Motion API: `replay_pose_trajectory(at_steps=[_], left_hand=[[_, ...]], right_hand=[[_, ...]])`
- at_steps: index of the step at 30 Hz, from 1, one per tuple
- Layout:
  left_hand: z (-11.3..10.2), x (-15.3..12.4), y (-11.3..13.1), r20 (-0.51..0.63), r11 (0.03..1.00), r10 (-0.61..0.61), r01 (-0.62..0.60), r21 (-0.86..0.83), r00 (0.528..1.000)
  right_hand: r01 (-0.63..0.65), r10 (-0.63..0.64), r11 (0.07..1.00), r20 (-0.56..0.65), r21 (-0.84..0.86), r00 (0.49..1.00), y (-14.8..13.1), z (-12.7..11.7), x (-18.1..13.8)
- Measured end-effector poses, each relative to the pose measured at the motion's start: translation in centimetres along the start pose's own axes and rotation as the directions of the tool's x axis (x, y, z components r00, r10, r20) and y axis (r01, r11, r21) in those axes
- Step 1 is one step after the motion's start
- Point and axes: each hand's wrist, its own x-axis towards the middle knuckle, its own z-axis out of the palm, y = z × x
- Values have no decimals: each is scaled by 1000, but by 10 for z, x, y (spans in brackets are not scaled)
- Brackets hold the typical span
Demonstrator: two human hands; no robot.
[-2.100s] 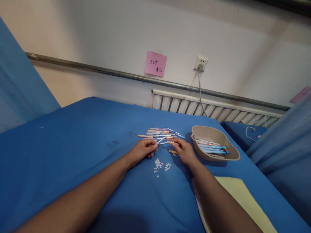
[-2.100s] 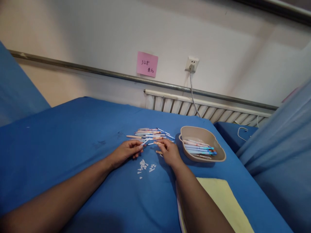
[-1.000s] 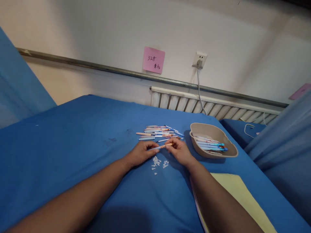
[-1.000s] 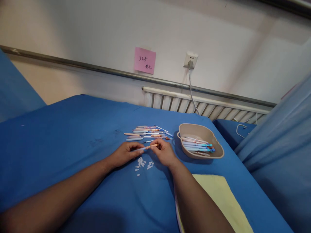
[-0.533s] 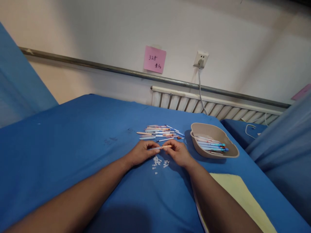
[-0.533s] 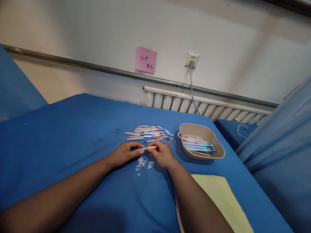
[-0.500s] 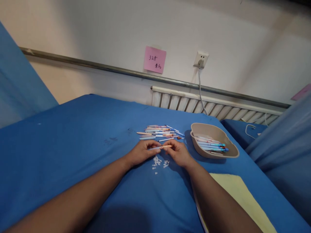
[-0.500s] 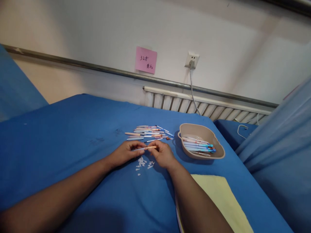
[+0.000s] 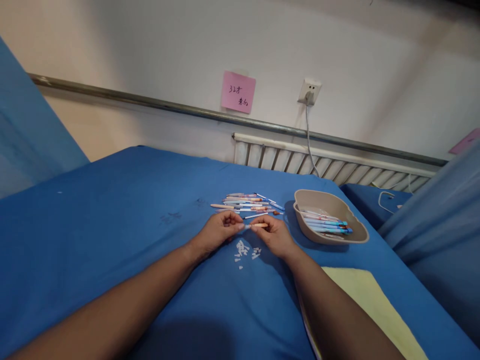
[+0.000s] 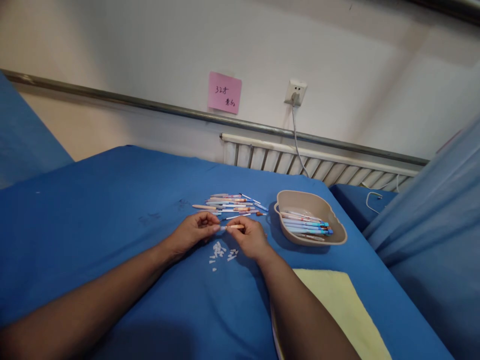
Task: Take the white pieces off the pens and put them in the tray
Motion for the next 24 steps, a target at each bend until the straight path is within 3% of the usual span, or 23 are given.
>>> replay_pose_trajectory(at_steps=[3,6,11,16,21,24], left_hand=[[-1,-1,-1,16,994,-54,56,-96,998],[-4,-1,-2,94,987,-145,151,-64,985],[-6,0,0,64,987,-63,72,-143,996],[-6,1,-1,98,986,-147,154,-71,984],[-7,0,0,50,997,-1,4,-72,999],[-7,1,0,103,997,-78,80,-22,992]], right_hand=[[-14,15,999,-52,30,999,0,-1,1],[-9,12,999,-71,34,997,1,-1,2],[-12,14,999,-71,32,997,3,-1,2],[0,1,1000,-74,8,997,5,-2,2],[13,-15,1000,-75,-27,997,7,-2,2],[21,-22,999,-54,-31,998,7,-2,2]])
